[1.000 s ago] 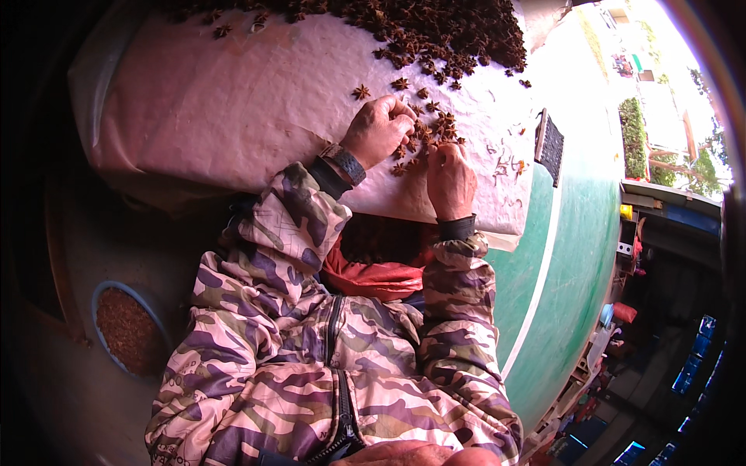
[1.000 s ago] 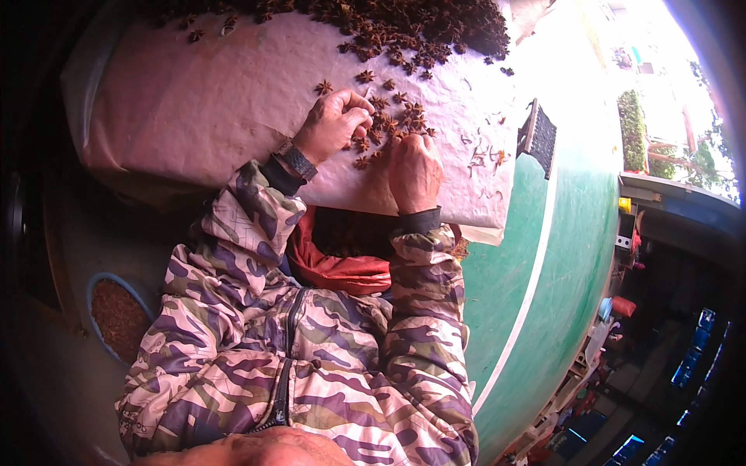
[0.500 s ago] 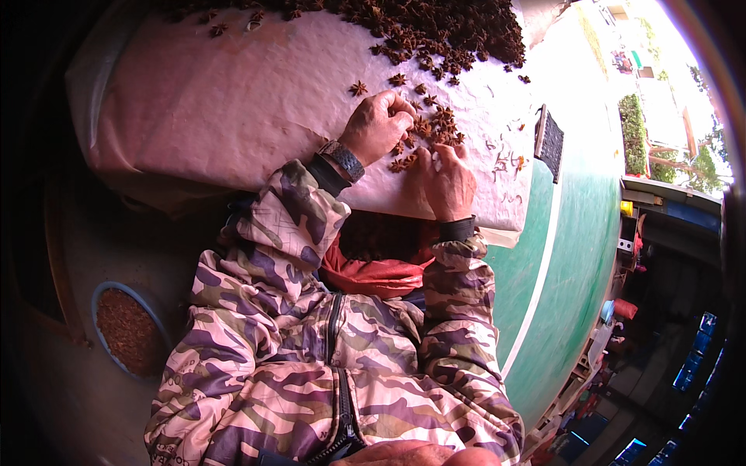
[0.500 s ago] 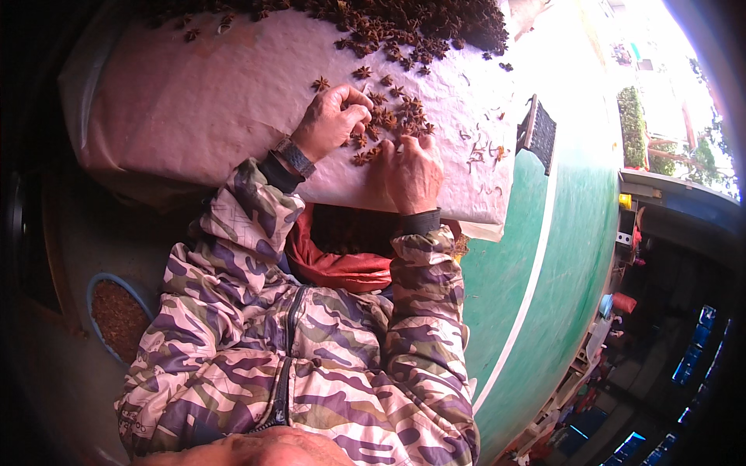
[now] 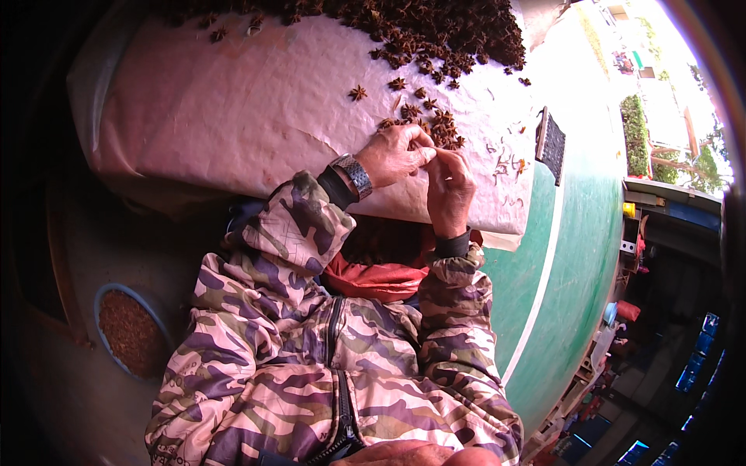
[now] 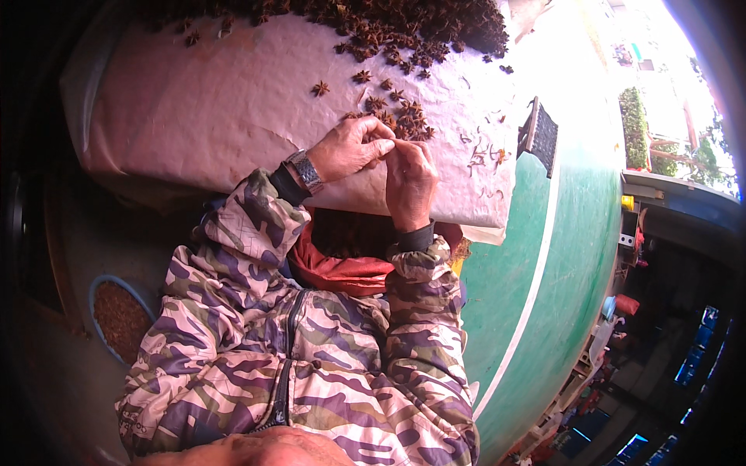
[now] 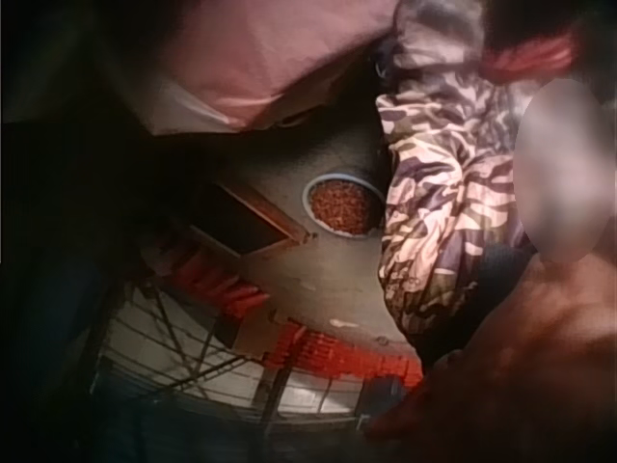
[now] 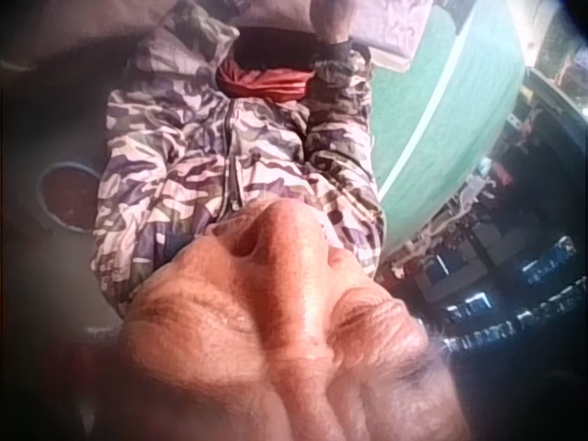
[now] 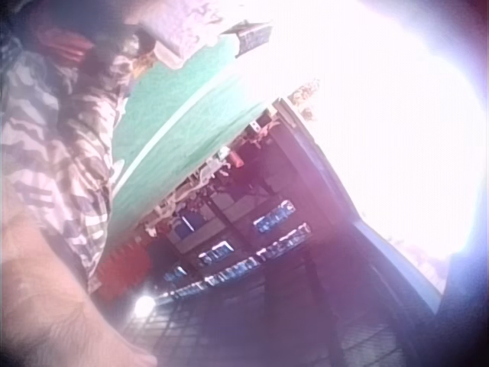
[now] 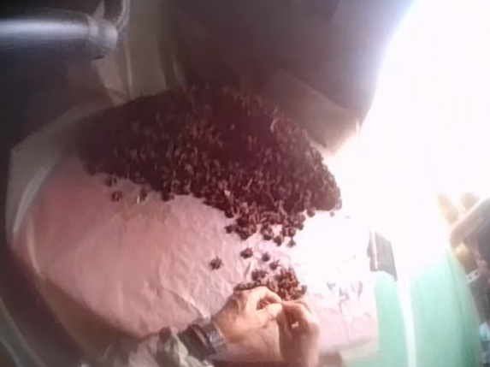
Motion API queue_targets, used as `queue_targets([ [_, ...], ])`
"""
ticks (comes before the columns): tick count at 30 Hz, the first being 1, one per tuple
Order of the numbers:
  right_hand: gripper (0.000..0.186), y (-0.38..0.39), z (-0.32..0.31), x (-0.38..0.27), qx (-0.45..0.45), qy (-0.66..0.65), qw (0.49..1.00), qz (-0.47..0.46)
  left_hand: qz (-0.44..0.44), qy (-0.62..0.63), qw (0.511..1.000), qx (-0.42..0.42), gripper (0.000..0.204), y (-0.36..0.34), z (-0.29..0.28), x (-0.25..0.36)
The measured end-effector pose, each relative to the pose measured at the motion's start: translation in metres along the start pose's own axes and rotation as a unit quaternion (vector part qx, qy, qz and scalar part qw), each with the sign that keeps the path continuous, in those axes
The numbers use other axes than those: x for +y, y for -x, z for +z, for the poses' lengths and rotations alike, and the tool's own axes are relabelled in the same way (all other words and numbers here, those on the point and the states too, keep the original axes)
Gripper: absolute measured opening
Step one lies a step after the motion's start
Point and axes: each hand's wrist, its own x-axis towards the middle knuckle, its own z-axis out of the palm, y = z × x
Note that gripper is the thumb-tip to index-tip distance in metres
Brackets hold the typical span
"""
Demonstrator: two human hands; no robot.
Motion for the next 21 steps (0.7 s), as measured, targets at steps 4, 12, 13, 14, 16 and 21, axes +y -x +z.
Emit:
queue_targets([
  [4,0.014,0.006,-0.002,-0.007,0.025,-0.249,0.964,0.088,-0.035,0.081,0.996,-0.032,0.018,0.002,0.001,0.009],
  [12,0.016,0.008,-0.008,-0.014,0.054,-0.297,0.947,0.112,-0.059,0.118,0.988,-0.075,0.024,0.006,0.002,0.014],
  [13,0.015,0.01,-0.004,-0.015,0.062,-0.3,0.947,0.099,-0.066,0.132,0.986,-0.082,0.025,0.006,0.002,0.014],
  [14,0.014,0.012,-0.002,-0.015,0.07,-0.302,0.947,0.085,-0.067,0.154,0.982,-0.084,0.025,0.005,0.002,0.013],
  [16,0.016,0.015,-0.003,-0.014,0.073,-0.316,0.939,0.117,-0.071,0.198,0.974,-0.088,0.025,0.003,0.005,0.006],
  [21,0.016,0.013,0.0,-0.035,0.065,-0.352,0.92,0.16,-0.061,0.254,0.963,-0.063,0.025,-0.002,0.005,-0.007],
])
